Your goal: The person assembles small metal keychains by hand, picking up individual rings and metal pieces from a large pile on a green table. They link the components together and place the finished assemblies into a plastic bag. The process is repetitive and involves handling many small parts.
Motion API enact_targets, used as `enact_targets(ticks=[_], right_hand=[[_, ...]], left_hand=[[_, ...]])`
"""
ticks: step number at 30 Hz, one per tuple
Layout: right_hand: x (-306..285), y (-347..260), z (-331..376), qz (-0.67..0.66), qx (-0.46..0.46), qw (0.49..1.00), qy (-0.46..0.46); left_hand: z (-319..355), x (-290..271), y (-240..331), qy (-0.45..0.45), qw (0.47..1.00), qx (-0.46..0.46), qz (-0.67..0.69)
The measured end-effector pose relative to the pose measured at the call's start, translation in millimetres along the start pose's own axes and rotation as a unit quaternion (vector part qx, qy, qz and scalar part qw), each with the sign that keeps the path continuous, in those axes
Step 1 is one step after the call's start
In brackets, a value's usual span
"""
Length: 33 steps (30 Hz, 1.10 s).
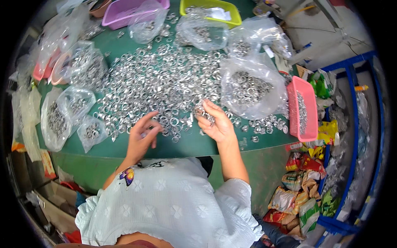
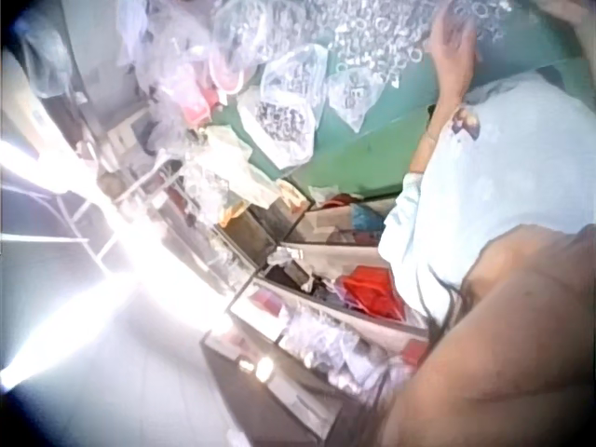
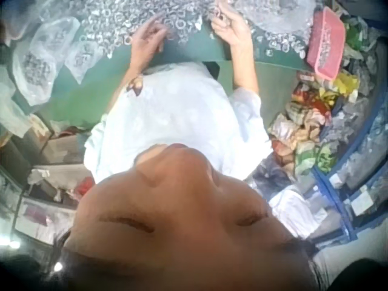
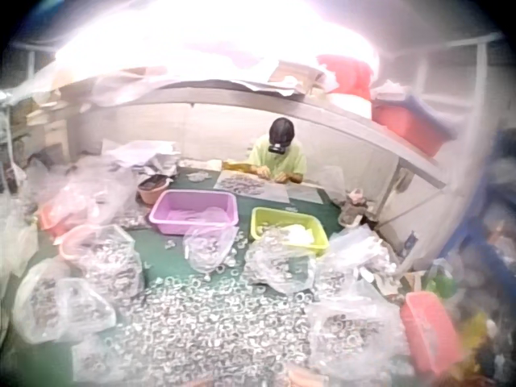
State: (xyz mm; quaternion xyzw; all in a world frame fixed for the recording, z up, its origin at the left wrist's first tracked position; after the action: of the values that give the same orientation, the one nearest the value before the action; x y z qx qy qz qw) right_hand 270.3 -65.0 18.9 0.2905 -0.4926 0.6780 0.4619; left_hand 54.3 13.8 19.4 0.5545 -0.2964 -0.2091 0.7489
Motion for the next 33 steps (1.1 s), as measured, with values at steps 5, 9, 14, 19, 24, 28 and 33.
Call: enact_targets(ticks=[5,9,14,19,24,28,33], right_hand=[[23,41,-11,0.122,0.036,0.992,-0.016],[27,51,-13,0.158,0.021,0.987,-0.002],[19,46,-11,0.045,0.02,0.999,-0.012],[8,17,3,-0.026,-0.051,0.997,0.047],[-26,-76,33,0.364,-0.355,0.836,0.206],[-52,-105,34,0.833,-0.347,0.247,0.353],[14,-46,14,0.841,-0.387,0.306,0.221]], left_hand=[[-15,22,17,-0.042,0.999,0.012,-0.015],[-25,21,8,-0.029,0.999,0.028,-0.029],[-30,16,0,-0.016,0.999,0.008,0.031],[-25,4,-2,0.036,0.999,0.01,0.033],[-19,-2,-2,0.025,0.999,0.01,0.03],[-17,-4,0,0.033,0.999,0.017,0.033],[-12,-10,4,0.062,0.997,0.033,0.023]])
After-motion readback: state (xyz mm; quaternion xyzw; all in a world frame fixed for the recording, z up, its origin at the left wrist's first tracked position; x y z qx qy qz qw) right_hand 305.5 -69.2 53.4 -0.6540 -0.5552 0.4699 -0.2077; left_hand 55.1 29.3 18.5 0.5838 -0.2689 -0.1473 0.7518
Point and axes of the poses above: each hand's wrist, its own z-axis away from the middle knuckle, its own x-axis out of the palm, y = z × x, the point moved 3 cm from there along -z, towards the middle knuckle, and after that the axes turned 2 degrees about -x, right-handed, at the moved point
